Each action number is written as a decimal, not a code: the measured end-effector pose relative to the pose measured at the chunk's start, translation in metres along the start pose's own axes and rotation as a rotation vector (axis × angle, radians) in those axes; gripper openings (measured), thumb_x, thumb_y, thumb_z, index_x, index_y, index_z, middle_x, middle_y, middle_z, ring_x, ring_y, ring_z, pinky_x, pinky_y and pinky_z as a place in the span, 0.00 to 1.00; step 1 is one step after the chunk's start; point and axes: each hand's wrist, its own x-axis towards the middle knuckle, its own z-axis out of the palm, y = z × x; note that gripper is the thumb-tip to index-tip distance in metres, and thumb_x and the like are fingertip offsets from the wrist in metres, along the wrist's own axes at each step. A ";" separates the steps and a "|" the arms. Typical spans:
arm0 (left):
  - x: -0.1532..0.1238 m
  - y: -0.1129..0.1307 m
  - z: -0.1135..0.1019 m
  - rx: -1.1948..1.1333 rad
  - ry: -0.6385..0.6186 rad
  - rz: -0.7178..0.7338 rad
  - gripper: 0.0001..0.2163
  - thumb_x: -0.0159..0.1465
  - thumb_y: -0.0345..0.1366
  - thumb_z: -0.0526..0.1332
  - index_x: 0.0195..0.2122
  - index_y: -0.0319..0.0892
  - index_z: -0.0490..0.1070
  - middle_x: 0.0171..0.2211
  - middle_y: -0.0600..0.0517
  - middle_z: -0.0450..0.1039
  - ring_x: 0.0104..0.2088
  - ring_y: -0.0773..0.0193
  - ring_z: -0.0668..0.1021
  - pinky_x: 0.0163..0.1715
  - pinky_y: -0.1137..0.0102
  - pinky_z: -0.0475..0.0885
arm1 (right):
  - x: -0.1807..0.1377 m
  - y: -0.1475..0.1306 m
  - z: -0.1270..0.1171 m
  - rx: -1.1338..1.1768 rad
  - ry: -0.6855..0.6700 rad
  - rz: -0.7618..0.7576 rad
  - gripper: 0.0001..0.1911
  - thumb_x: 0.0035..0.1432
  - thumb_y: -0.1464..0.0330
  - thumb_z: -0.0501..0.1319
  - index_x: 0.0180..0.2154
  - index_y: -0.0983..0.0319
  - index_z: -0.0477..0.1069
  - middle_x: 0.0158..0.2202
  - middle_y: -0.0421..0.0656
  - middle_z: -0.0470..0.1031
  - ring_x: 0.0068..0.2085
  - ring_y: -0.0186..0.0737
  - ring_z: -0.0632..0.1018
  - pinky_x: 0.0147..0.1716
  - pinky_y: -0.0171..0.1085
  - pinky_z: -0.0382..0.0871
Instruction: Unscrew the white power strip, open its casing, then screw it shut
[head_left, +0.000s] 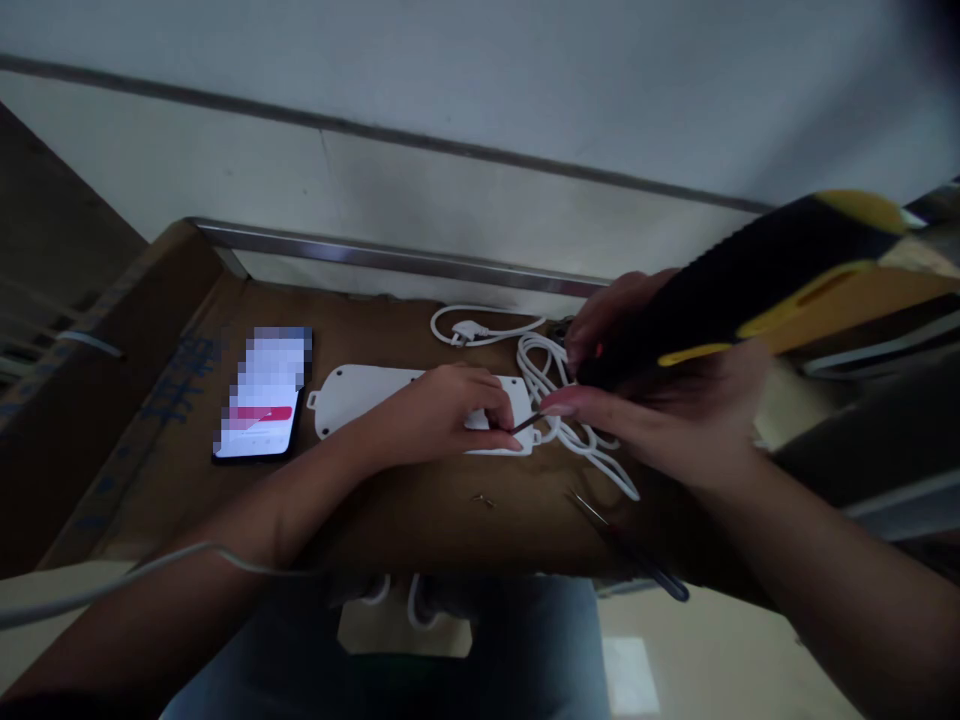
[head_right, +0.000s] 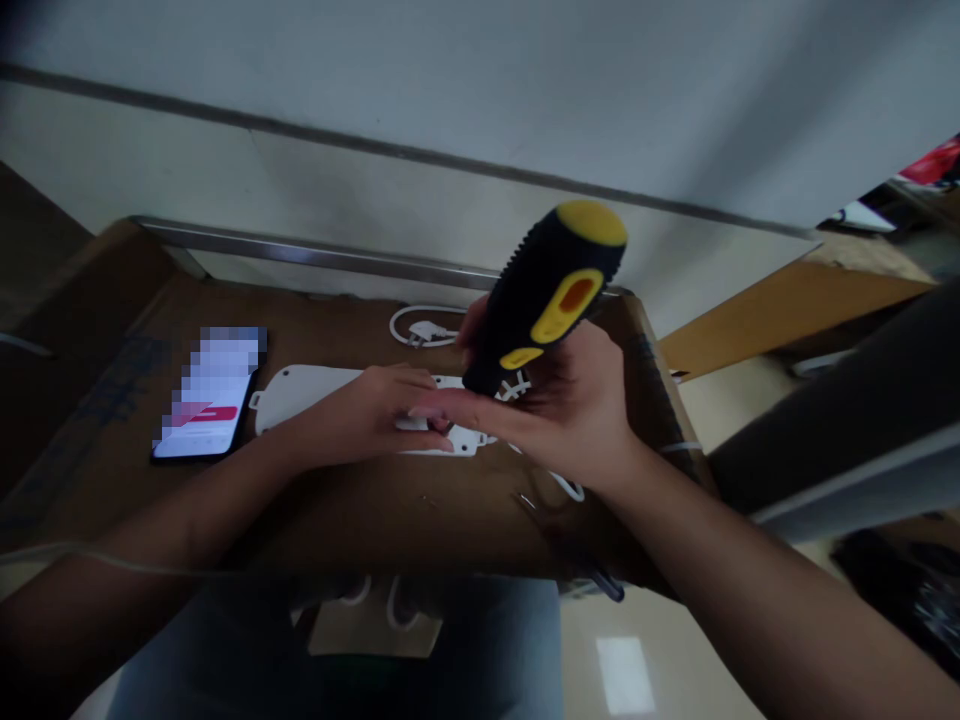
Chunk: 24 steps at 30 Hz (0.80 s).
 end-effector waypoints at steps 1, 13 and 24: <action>0.000 0.000 0.001 0.014 0.011 0.008 0.08 0.66 0.39 0.69 0.34 0.39 0.79 0.33 0.52 0.79 0.36 0.67 0.80 0.41 0.73 0.70 | -0.001 0.001 0.001 0.008 0.023 -0.005 0.21 0.42 0.66 0.81 0.36 0.59 0.75 0.32 0.39 0.75 0.31 0.32 0.74 0.27 0.33 0.71; -0.002 0.005 -0.006 -0.217 -0.047 0.056 0.10 0.71 0.38 0.64 0.45 0.39 0.81 0.46 0.45 0.83 0.47 0.62 0.83 0.51 0.69 0.74 | 0.000 -0.009 0.002 0.129 -0.036 0.011 0.19 0.44 0.80 0.75 0.39 0.61 0.77 0.35 0.41 0.79 0.35 0.35 0.81 0.34 0.32 0.79; -0.002 0.009 0.008 -0.186 0.149 -0.041 0.11 0.62 0.42 0.73 0.30 0.39 0.78 0.30 0.53 0.81 0.32 0.68 0.80 0.35 0.75 0.70 | -0.002 -0.003 -0.004 0.130 -0.076 -0.073 0.25 0.41 0.75 0.79 0.41 0.56 0.76 0.36 0.38 0.78 0.34 0.35 0.79 0.32 0.35 0.78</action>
